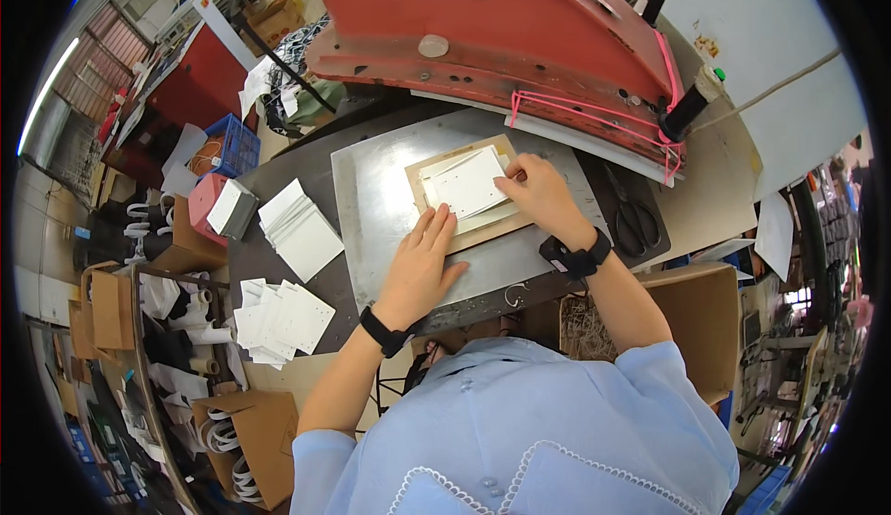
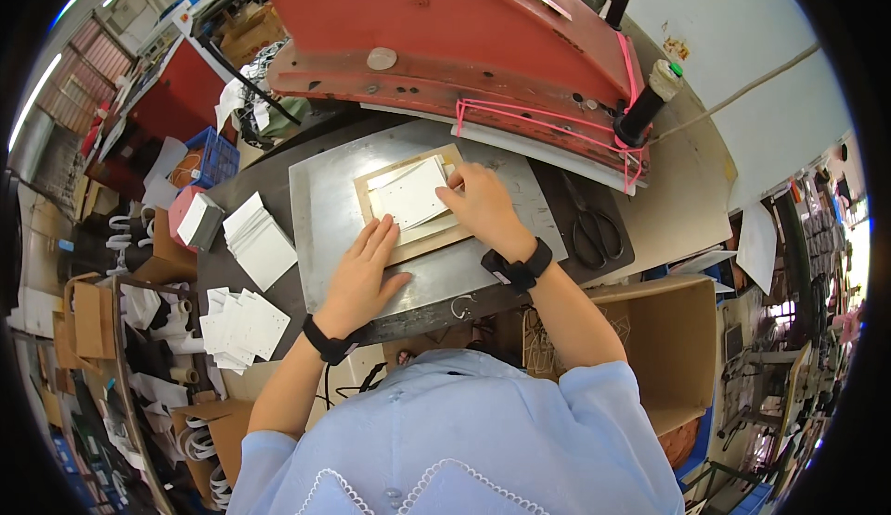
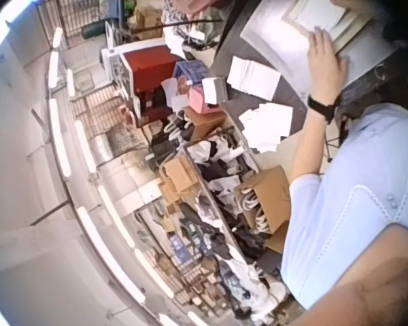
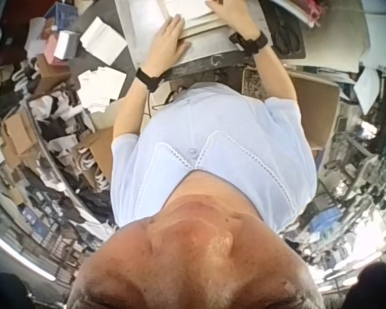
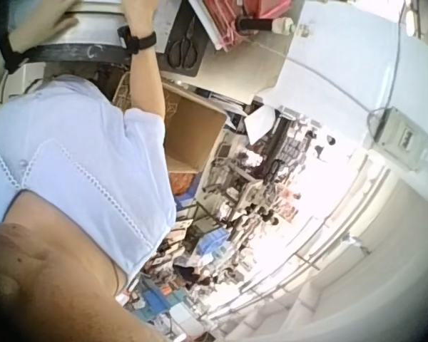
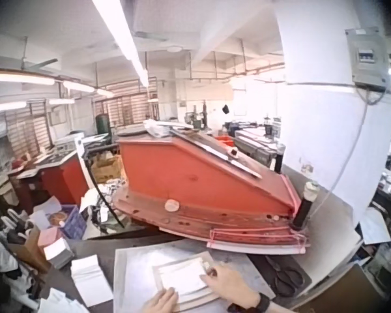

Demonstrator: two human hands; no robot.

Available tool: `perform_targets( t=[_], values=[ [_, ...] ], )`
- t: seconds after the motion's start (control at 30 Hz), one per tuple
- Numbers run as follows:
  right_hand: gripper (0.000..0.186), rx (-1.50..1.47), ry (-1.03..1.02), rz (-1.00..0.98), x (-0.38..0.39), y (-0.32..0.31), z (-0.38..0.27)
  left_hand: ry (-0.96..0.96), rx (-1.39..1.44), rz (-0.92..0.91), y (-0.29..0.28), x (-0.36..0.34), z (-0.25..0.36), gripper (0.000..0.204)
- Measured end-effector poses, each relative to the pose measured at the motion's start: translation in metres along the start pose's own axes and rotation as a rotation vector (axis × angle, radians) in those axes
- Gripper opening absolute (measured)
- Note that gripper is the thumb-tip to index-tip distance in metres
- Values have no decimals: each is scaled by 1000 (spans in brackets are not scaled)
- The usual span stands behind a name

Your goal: Using a manual die-cutting machine to cut shapes from leather or paper sheets.

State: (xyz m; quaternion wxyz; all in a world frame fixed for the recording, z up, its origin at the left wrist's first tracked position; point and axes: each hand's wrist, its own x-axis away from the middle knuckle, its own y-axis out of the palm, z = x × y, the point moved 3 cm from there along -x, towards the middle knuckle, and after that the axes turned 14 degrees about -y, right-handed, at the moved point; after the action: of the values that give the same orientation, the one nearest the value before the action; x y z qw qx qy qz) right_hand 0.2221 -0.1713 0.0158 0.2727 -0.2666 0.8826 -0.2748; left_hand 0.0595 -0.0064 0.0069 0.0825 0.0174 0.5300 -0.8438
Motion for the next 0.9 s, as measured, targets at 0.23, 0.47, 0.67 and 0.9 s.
perform_targets(
  t=[0.23,0.47,0.67,0.9],
  values=[
    [17,-557,131,-12,10,-15,-50,-82,258,359,-29,4,1,64],
    [16,-667,197,-276,34,-24,-88,-386,902,-194,-68,24,2,38],
    [13,-1298,279,-171,58,-13,-71,-385,1375,-182,-69,51,8,24],
    [14,-806,181,64,77,1,-54,-458,1237,270,-86,74,-34,17]
  ],
)
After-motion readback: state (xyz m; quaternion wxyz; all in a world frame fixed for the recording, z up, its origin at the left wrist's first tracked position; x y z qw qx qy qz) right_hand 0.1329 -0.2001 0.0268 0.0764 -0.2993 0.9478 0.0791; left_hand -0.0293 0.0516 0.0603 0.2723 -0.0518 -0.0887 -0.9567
